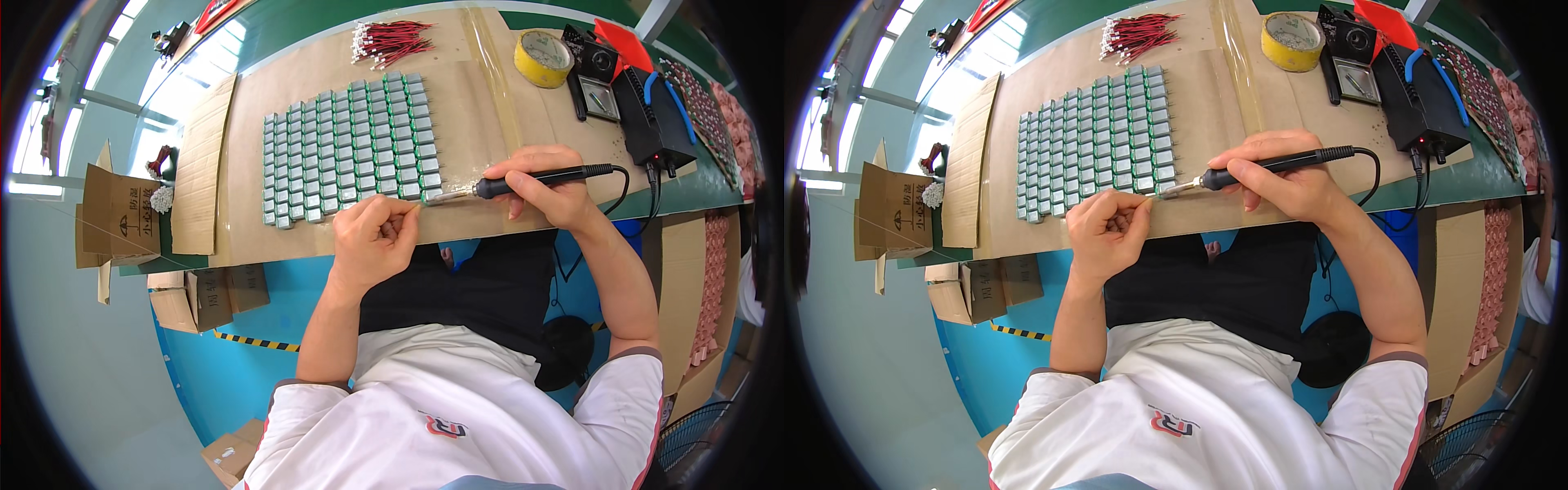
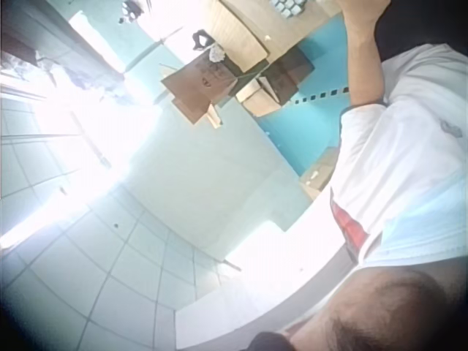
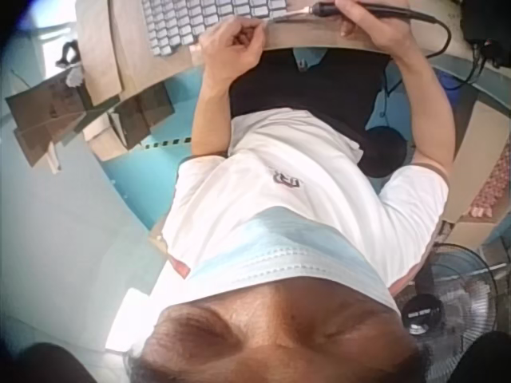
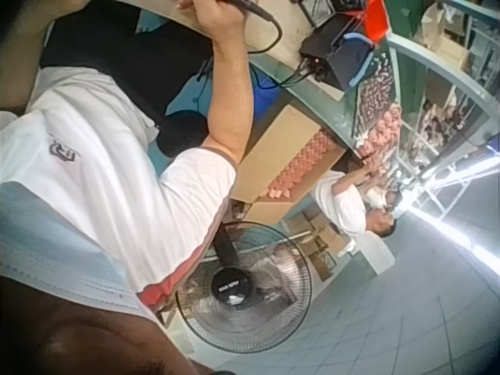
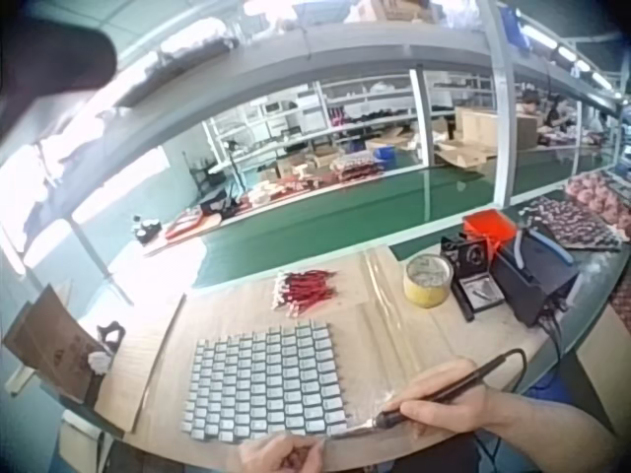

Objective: Soldering thin wires to individual small electronic components arranged in a grid.

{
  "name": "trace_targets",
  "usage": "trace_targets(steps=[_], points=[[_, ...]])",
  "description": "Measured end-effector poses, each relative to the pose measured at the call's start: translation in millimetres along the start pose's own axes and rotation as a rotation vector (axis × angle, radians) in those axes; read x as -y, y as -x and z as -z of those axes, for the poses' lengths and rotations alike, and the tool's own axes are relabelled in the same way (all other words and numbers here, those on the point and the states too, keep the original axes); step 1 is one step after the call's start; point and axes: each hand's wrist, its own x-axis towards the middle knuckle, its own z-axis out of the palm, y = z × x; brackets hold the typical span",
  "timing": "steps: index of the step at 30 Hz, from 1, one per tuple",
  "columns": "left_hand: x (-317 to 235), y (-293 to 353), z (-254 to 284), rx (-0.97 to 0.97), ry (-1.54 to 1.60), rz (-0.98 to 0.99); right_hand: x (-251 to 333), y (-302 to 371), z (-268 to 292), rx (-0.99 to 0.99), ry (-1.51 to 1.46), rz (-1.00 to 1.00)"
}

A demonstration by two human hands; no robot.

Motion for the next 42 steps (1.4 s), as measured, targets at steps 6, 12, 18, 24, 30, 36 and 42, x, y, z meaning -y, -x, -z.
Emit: trace_targets(steps=[6,12,18,24,30,36,42], points=[[-2.4,-0.9,-1.2,-0.017,0.004,0.007,1.3,1.3,2.4,-0.013,-0.015,-0.006],[-3.4,-0.5,4.3,-0.103,0.022,0.008,2.2,-2.8,2.1,-0.062,0.005,0.023],[-2.2,14.9,34.0,-0.217,0.268,0.254,0.6,-3.5,1.8,-0.148,0.113,0.112],[46.9,3.2,133.9,-0.431,0.145,0.451,19.8,-21.6,6.3,-0.104,0.227,0.094],[93.5,-27.3,184.4,-0.204,-0.154,0.727,6.2,-86.5,8.0,0.054,0.416,0.122],[116.1,-42.5,163.6,0.019,-0.149,0.637,-14.0,-111.8,8.3,0.083,0.671,0.351],[129.2,-45.5,169.4,0.087,-0.286,0.63,-16.2,-109.1,3.0,0.146,0.694,0.38]])
